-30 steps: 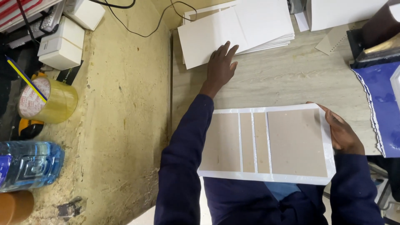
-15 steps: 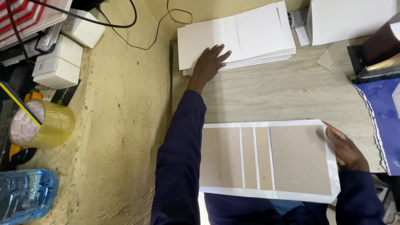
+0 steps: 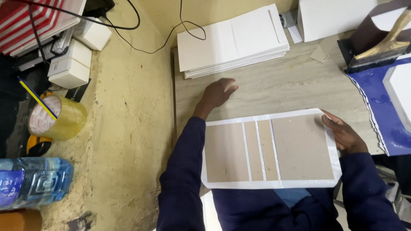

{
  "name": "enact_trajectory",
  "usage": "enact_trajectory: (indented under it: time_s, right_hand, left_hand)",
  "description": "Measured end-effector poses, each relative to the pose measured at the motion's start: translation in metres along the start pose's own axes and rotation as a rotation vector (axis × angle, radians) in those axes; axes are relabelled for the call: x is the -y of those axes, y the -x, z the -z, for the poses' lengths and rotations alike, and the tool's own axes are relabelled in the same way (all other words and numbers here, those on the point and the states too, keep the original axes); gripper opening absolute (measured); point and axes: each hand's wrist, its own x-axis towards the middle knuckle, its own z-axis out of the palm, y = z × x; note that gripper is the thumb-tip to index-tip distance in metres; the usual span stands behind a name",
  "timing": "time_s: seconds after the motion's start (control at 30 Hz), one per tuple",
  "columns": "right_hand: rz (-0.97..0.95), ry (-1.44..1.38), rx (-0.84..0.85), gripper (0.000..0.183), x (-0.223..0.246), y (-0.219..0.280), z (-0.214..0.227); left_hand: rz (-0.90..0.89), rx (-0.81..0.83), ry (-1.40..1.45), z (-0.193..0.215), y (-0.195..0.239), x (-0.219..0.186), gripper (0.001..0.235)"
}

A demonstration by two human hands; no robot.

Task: Folding and pressing paper covers over cardboard cores using a hand tool.

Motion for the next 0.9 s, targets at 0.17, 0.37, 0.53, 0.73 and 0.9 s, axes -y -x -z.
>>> enact_trajectory:
  time_s: [0.17, 0.37, 0.53, 0.73, 0.9]
  right_hand:
    - [0.116, -0.055, 0.070, 0.072, -0.001, 0.002, -0.001]
    - [0.187, -0.022, 0.095, 0.069, 0.000, 0.010, -0.005]
    - [0.196, -0.058, 0.084, 0.069, -0.007, 0.004, -0.001]
    - [0.200, -0.053, 0.084, 0.069, 0.002, 0.020, -0.013]
    - [0.194, -0.125, 0.121, 0.077, -0.004, 0.012, -0.007]
  left_hand:
    - [0.308, 0.337, 0.248, 0.043, 0.098, -0.008, 0.052]
    - [0.641, 0.093, 0.171, 0.098, 0.224, -0.031, 0.065]
    - [0.564, 0.082, 0.144, 0.087, 0.251, -0.054, 0.080]
    - [0.534, -0.066, -0.011, 0.053, 0.211, -0.002, 0.026]
    - [0.463, -0.185, -0.059, 0.068, 0.159, -0.017, 0.017]
